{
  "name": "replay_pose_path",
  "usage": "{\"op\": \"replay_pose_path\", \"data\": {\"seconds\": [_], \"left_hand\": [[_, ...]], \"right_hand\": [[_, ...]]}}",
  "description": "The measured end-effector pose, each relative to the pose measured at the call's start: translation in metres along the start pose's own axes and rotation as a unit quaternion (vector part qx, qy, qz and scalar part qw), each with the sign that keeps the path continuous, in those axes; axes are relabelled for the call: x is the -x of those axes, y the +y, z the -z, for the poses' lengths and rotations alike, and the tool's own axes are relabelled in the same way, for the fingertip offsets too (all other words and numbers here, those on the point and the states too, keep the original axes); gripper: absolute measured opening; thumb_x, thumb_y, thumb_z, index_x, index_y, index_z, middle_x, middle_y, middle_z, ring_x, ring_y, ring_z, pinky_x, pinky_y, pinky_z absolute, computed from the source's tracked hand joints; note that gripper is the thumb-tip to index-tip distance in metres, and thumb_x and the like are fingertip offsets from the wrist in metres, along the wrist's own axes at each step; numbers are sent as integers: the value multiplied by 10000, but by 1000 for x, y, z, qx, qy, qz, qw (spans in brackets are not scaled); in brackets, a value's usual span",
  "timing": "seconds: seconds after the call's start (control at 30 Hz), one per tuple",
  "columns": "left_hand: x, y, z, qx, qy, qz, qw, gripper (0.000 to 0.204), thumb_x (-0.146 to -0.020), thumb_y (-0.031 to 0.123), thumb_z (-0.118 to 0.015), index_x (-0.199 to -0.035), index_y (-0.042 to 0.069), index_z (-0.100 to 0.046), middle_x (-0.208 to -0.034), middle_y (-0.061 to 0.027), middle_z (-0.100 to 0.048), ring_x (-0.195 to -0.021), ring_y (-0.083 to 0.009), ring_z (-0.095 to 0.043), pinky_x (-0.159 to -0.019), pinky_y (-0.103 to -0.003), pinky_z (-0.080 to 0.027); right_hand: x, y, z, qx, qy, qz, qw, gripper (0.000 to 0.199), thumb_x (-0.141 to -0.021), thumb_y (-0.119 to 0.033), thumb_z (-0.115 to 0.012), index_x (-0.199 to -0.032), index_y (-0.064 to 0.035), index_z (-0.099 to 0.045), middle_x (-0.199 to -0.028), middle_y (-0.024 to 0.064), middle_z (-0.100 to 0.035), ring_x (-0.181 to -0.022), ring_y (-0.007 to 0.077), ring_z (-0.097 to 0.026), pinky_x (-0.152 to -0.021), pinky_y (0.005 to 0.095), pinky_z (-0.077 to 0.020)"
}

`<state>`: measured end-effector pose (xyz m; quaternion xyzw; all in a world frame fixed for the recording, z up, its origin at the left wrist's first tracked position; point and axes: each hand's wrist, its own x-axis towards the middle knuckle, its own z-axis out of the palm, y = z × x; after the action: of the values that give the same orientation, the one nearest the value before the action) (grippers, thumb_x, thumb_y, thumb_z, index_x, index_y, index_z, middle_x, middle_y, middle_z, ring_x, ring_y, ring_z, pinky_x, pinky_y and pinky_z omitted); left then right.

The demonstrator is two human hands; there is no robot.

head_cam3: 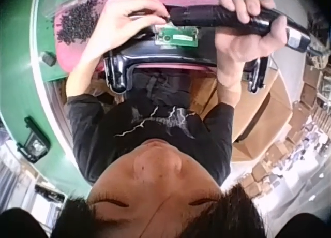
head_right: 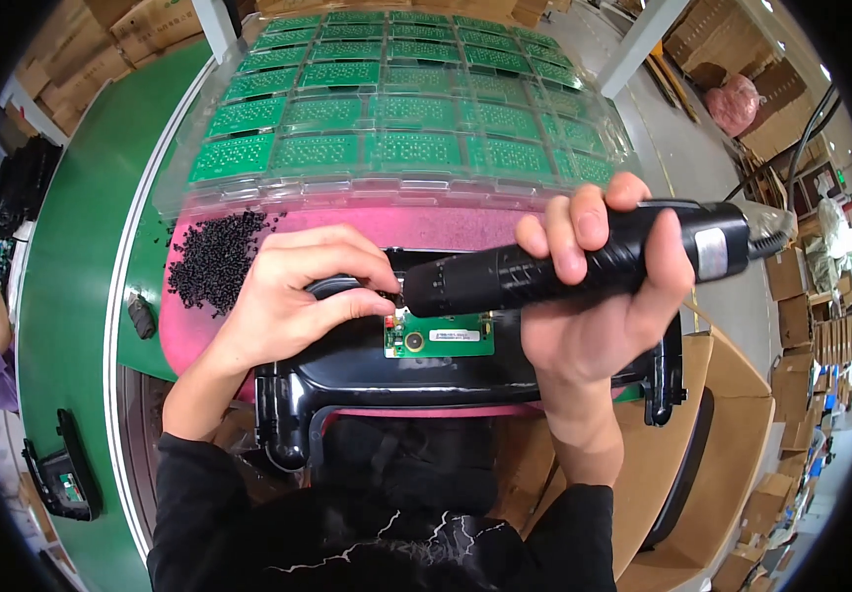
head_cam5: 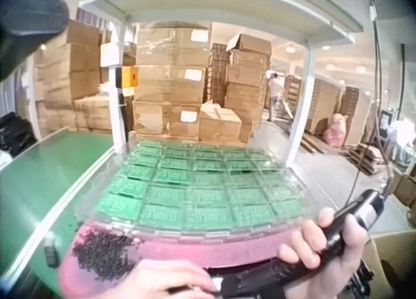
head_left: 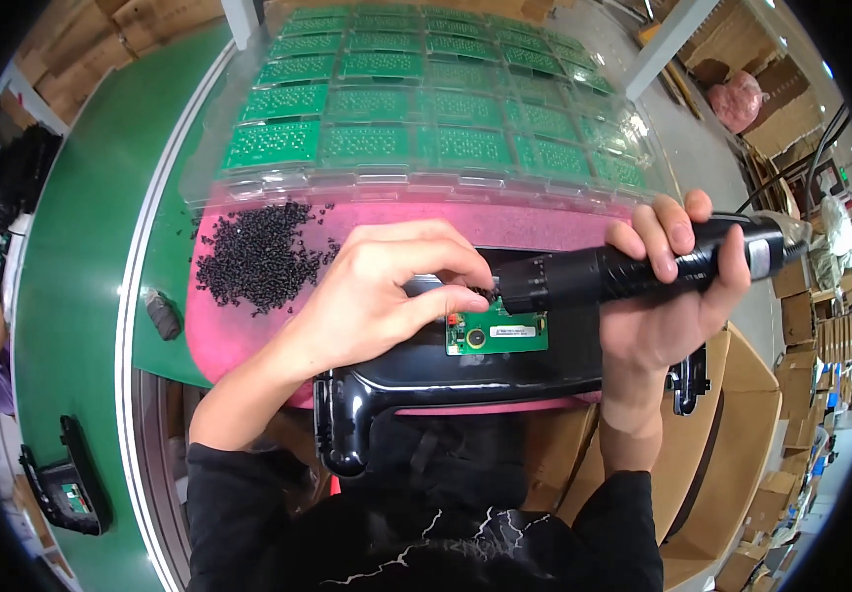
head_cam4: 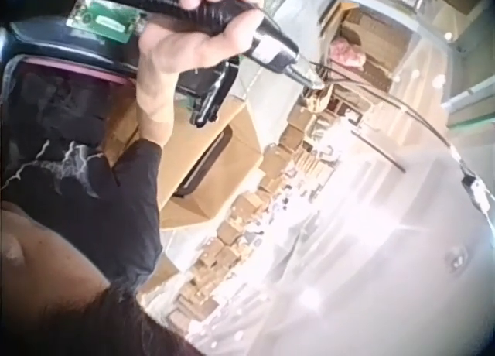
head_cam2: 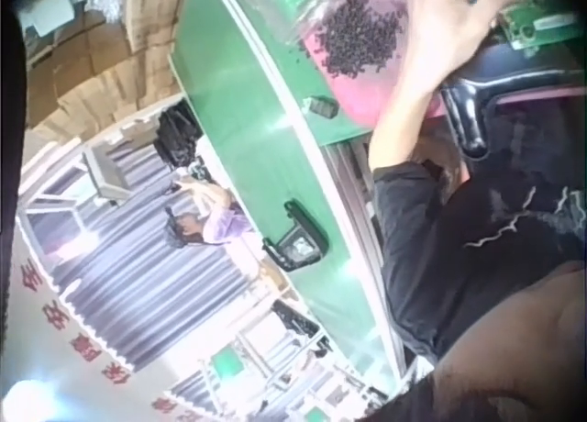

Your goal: The recorder is assembling electronic circuit boards into plastic housings and securing them with screws using an electric screwdriver.

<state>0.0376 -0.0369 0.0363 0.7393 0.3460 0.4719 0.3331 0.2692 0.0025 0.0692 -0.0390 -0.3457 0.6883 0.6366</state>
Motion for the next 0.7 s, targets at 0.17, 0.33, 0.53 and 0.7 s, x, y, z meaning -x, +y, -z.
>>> {"op": "replay_pose_path", "data": {"seconds": [0.17, 0.33, 0.53, 0.7], "left_hand": [[1, 0, -9, 63, -24, 43, 997, 75, -808, -31, -714, -880, -25, -691, -863, -111, -705, -808, -216, -688, -739, -311, -542], [8, -3, -9, -40, -38, 17, 998, 98, -826, -18, -710, -911, -25, -661, -880, -113, -687, -793, -249, -687, -710, -321, -545], [8, -5, -14, -98, -69, -28, 992, 166, -785, 1, -741, -910, -15, -633, -884, -112, -655, -800, -288, -657, -694, -366, -534], [8, -4, -11, -160, -85, -62, 981, 223, -735, 30, -767, -900, -14, -623, -872, -113, -643, -819, -313, -638, -743, -399, -513]], "right_hand": [[17, -8, -11, 71, -47, 101, 991, 337, -957, -349, -553, -1033, -24, -510, -1164, 86, -519, -566, 69, -483, -623, 262, -416], [22, -15, -14, 99, -118, 138, 978, 371, -961, -334, -544, -1062, 22, -516, -1137, 88, -508, -539, 73, -482, -608, 271, -413], [22, -8, -18, 118, -121, 141, 976, 369, -963, -337, -537, -1056, 20, -532, -1141, 94, -504, -537, 81, -484, -585, 272, -407], [22, -3, -12, 148, -149, 119, 971, 393, -956, -377, -545, -1079, -5, -516, -1153, 99, -492, -528, 95, -493, -590, 290, -423]]}}
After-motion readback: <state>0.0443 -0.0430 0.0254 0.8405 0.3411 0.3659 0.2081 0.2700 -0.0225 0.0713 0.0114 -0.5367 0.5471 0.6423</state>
